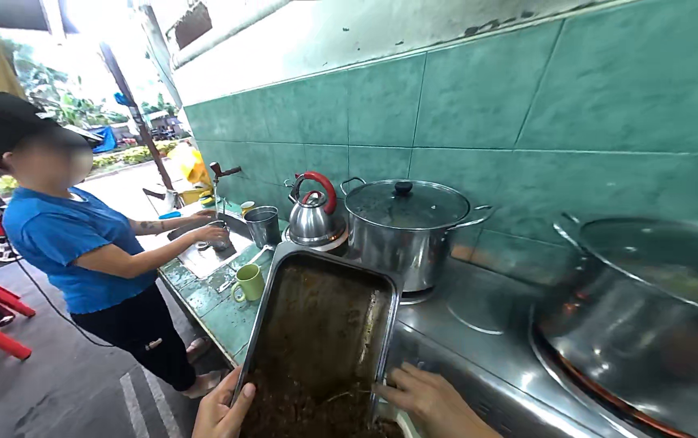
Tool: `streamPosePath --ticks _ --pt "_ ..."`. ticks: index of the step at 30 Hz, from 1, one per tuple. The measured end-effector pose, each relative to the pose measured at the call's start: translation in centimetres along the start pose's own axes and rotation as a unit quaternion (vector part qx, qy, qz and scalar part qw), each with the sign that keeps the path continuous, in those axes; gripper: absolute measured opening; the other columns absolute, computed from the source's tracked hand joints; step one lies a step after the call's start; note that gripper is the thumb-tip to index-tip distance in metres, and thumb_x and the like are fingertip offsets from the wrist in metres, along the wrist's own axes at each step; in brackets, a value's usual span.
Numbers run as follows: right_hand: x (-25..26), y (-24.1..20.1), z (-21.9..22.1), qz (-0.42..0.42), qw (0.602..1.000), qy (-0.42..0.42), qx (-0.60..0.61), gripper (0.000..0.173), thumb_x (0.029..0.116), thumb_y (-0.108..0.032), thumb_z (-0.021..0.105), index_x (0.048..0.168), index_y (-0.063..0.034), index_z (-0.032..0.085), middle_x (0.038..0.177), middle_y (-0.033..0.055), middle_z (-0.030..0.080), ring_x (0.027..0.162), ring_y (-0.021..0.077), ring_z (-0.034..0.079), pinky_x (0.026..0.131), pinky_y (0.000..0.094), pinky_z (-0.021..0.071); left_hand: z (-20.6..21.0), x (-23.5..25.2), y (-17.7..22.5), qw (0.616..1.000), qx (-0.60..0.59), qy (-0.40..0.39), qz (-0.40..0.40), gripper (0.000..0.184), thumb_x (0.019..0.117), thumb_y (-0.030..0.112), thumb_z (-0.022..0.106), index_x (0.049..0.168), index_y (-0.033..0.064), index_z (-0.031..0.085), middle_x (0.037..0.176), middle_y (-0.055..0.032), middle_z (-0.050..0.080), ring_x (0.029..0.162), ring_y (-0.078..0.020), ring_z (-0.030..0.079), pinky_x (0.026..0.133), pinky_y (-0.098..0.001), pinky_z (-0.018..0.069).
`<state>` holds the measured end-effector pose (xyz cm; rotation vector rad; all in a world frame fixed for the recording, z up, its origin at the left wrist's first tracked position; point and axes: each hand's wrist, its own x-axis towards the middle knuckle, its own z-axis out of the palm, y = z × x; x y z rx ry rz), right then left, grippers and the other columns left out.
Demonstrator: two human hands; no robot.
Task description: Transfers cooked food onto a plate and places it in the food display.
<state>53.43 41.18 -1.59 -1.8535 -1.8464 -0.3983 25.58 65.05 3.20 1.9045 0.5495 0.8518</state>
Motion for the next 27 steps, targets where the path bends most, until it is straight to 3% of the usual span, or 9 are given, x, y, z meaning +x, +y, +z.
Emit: streamPosePath --ticks 3,7,11,15,17,23,27 --pt "0.2 0.7 -1.3 0.027 0.996 0.082 -0.023 0.037 0.0889 -0.003 0.061 0.116 -0.0225 0.076 0.097 0.0079 0.073 0.085 0.0273 0.072 0.064 0.0437 0.0610 -0.5 0.3 -0.1 1.000 0.006 -0.014 0.006 0.034 0.0994 0.016 0.054 0.120 -0.0086 0.065 0.105 -0.0050 0.075 0.094 -0.0013 0.070 0.089 -0.0243 0.0591" --pt "2.0 3.0 -5.7 0.106 0.972 0.188 -0.089 0.040 0.0922 -0.004 0.048 0.117 -0.0173 0.077 0.098 0.0104 0.073 0.086 0.0277 0.072 0.070 0.0442 0.0611 -0.3 0.3 -0.1 0.999 -0.005 -0.031 0.021 0.033 0.0993 0.016 0.054 0.119 -0.0080 0.065 0.106 -0.0035 0.075 0.094 0.0003 0.070 0.089 -0.0221 0.0585" --pt "0.0 2.8 -3.9 0.131 0.973 0.171 -0.085 0.042 0.0883 -0.001 0.051 0.117 -0.0164 0.077 0.096 0.0119 0.073 0.083 0.0294 0.073 0.066 0.0459 0.0608 -0.2 0.1 -0.4 0.999 -0.015 -0.033 0.038 0.036 0.1004 0.022 0.056 0.119 -0.0077 0.066 0.107 -0.0015 0.075 0.096 0.0011 0.070 0.089 -0.0214 0.0585" --pt "-2.8 -1.7 -0.4 0.106 0.994 0.037 -0.008 0.037 0.0879 0.002 0.066 0.117 -0.0175 0.077 0.098 0.0130 0.073 0.087 0.0331 0.073 0.066 0.0481 0.0618 -0.3 0.2 -0.7 0.999 -0.018 -0.022 0.027 0.036 0.1004 0.025 0.056 0.117 -0.0049 0.067 0.105 0.0000 0.075 0.094 0.0008 0.069 0.088 -0.0218 0.0587" --pt "-3.3 -3.0 0.1 0.099 0.995 0.003 0.004 0.036 0.0893 0.000 0.066 0.117 -0.0197 0.077 0.099 0.0116 0.073 0.087 0.0322 0.072 0.065 0.0462 0.0608 -0.4 0.4 -0.8 0.999 -0.019 -0.017 0.020 0.036 0.1001 0.026 0.057 0.117 -0.0038 0.068 0.105 0.0002 0.075 0.094 -0.0004 0.070 0.087 -0.0222 0.0592" --pt "-2.0 0.2 -2.6 0.126 0.977 0.150 -0.080 0.041 0.0925 -0.005 0.051 0.120 -0.0212 0.076 0.097 0.0097 0.073 0.083 0.0260 0.071 0.066 0.0404 0.0600 -0.2 1.0 -1.8 0.999 -0.018 -0.020 0.043 0.043 0.0994 0.041 0.058 0.113 0.0034 0.071 0.100 0.0039 0.076 0.090 -0.0009 0.070 0.082 -0.0216 0.0599" --pt "-1.6 0.9 -2.2 0.147 0.973 0.157 -0.084 0.043 0.0894 -0.003 0.050 0.118 -0.0185 0.077 0.097 0.0103 0.073 0.083 0.0264 0.072 0.067 0.0407 0.0602 0.3 1.0 -1.8 0.998 -0.022 -0.022 0.058 0.048 0.0988 0.045 0.059 0.116 0.0024 0.071 0.104 0.0035 0.076 0.093 -0.0009 0.071 0.084 -0.0217 0.0600"
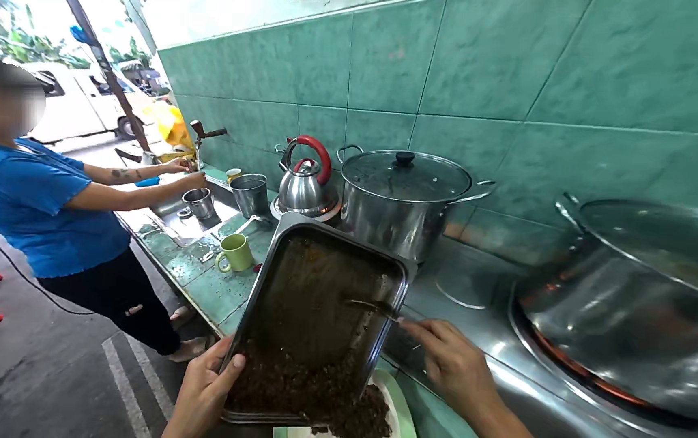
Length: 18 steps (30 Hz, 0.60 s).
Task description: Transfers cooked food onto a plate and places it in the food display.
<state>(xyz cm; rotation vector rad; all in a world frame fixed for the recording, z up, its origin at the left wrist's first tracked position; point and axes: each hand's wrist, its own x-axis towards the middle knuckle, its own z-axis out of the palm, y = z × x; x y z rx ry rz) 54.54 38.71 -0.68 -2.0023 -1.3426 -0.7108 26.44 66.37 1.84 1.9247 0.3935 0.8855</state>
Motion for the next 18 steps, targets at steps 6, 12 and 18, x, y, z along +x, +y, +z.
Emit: streamPosePath --ticks 6,12,18 --pt "-3.0 -3.5 1.5 -0.042 0.979 -0.183 0.082 0.034 0.0880 -0.002 0.068 0.115 -0.0211 0.077 0.098 0.0103 0.073 0.087 0.0313 0.072 0.066 0.0469 0.0613 -0.2 -0.1 0.6 0.999 0.009 -0.009 -0.046 0.039 0.0995 0.027 0.057 0.120 -0.0049 0.066 0.109 -0.0015 0.075 0.098 -0.0017 0.070 0.090 -0.0238 0.0592" --pt "-1.0 -1.8 1.3 -0.032 0.997 -0.043 0.049 0.041 0.0905 -0.004 0.055 0.119 -0.0244 0.076 0.098 0.0064 0.073 0.086 0.0245 0.071 0.067 0.0396 0.0607 -0.3 -0.2 0.8 0.998 0.020 -0.015 -0.049 0.034 0.0988 0.018 0.055 0.119 -0.0066 0.066 0.107 -0.0009 0.075 0.097 0.0012 0.069 0.090 -0.0213 0.0584" --pt "4.8 0.0 0.2 0.037 0.996 0.059 0.048 0.038 0.0957 -0.007 0.049 0.120 -0.0169 0.077 0.098 0.0073 0.072 0.085 0.0210 0.070 0.072 0.0393 0.0609 0.3 0.0 0.6 0.999 0.003 -0.014 -0.035 0.038 0.0995 0.027 0.058 0.121 -0.0042 0.067 0.108 -0.0014 0.076 0.097 -0.0018 0.071 0.089 -0.0223 0.0594"
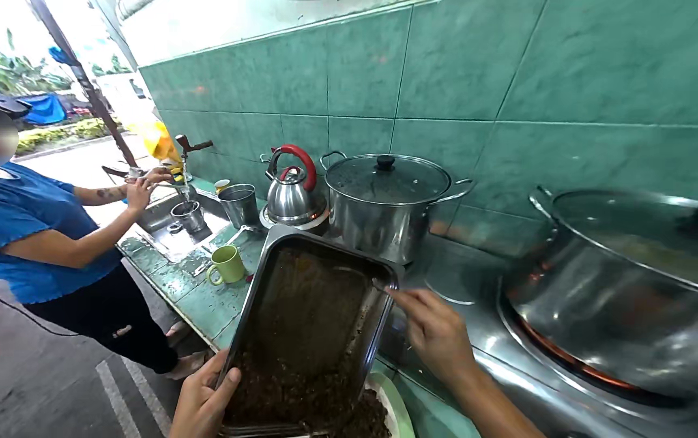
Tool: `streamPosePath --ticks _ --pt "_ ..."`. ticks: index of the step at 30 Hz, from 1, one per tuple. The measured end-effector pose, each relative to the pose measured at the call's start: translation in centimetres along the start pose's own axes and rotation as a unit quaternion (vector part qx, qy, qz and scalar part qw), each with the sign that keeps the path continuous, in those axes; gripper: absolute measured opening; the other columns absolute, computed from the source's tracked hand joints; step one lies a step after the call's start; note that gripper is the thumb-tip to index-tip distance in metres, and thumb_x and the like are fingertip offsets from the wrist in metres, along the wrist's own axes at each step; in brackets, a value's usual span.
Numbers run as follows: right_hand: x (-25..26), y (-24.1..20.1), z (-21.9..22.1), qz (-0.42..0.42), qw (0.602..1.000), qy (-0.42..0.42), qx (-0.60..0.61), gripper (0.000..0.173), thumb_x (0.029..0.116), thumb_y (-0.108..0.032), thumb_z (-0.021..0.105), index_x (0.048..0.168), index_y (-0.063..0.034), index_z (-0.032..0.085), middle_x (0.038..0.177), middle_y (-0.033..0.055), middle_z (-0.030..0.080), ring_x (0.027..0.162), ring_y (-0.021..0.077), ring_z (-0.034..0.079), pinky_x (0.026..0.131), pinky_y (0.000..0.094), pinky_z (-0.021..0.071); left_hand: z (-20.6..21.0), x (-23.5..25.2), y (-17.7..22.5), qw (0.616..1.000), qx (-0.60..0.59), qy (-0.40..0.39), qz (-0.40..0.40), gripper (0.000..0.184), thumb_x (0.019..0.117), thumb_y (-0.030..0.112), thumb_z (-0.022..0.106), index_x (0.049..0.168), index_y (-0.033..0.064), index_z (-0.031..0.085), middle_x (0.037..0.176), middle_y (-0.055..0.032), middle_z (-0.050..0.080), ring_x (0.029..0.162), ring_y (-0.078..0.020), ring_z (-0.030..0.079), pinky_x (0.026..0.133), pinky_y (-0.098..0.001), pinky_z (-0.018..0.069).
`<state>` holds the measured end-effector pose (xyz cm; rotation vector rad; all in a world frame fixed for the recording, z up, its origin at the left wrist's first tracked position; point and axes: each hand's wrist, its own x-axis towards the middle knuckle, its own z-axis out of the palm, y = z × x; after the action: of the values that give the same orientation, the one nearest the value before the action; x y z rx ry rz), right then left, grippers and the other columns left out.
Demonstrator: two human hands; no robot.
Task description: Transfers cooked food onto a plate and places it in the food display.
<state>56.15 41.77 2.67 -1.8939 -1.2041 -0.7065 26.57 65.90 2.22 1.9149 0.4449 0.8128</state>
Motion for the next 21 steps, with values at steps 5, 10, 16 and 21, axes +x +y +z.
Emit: streamPosePath --ticks 5,10,16,21 --pt "0.2 -1.3 1.9 -0.022 0.998 -0.032 0.049 0.040 0.0947 -0.004 0.052 0.123 -0.0171 0.076 0.100 0.0098 0.072 0.087 0.0229 0.071 0.074 0.0411 0.0615 0.2 0.2 -0.1 0.999 0.002 -0.011 0.030 0.044 0.1003 0.032 0.058 0.123 -0.0048 0.066 0.108 -0.0015 0.076 0.098 -0.0028 0.071 0.089 -0.0227 0.0595" --pt "-4.2 -2.8 3.4 -0.175 0.972 -0.153 0.038 0.038 0.0880 -0.001 0.062 0.115 -0.0231 0.076 0.095 0.0059 0.072 0.082 0.0243 0.070 0.065 0.0382 0.0609 -0.1 0.4 -0.6 0.999 0.006 0.006 0.043 0.045 0.1002 0.036 0.058 0.122 -0.0026 0.068 0.106 -0.0004 0.076 0.095 -0.0025 0.071 0.086 -0.0220 0.0599" --pt "0.3 -3.3 1.6 -0.088 0.991 -0.068 0.069 0.042 0.0938 -0.004 0.051 0.123 -0.0209 0.075 0.100 0.0079 0.073 0.088 0.0220 0.071 0.075 0.0394 0.0614 0.4 0.6 -0.6 0.998 0.008 -0.002 0.056 0.050 0.0997 0.041 0.059 0.123 -0.0016 0.068 0.109 -0.0006 0.076 0.097 -0.0029 0.071 0.087 -0.0230 0.0598" --pt "1.0 -4.2 2.9 -0.122 0.984 -0.106 0.069 0.044 0.0916 0.000 0.054 0.123 -0.0215 0.075 0.098 0.0091 0.072 0.087 0.0254 0.071 0.073 0.0427 0.0618 1.2 1.2 0.2 0.998 0.023 -0.011 0.055 0.049 0.0980 0.044 0.059 0.121 0.0017 0.070 0.105 0.0025 0.076 0.093 0.0000 0.070 0.084 -0.0216 0.0596"
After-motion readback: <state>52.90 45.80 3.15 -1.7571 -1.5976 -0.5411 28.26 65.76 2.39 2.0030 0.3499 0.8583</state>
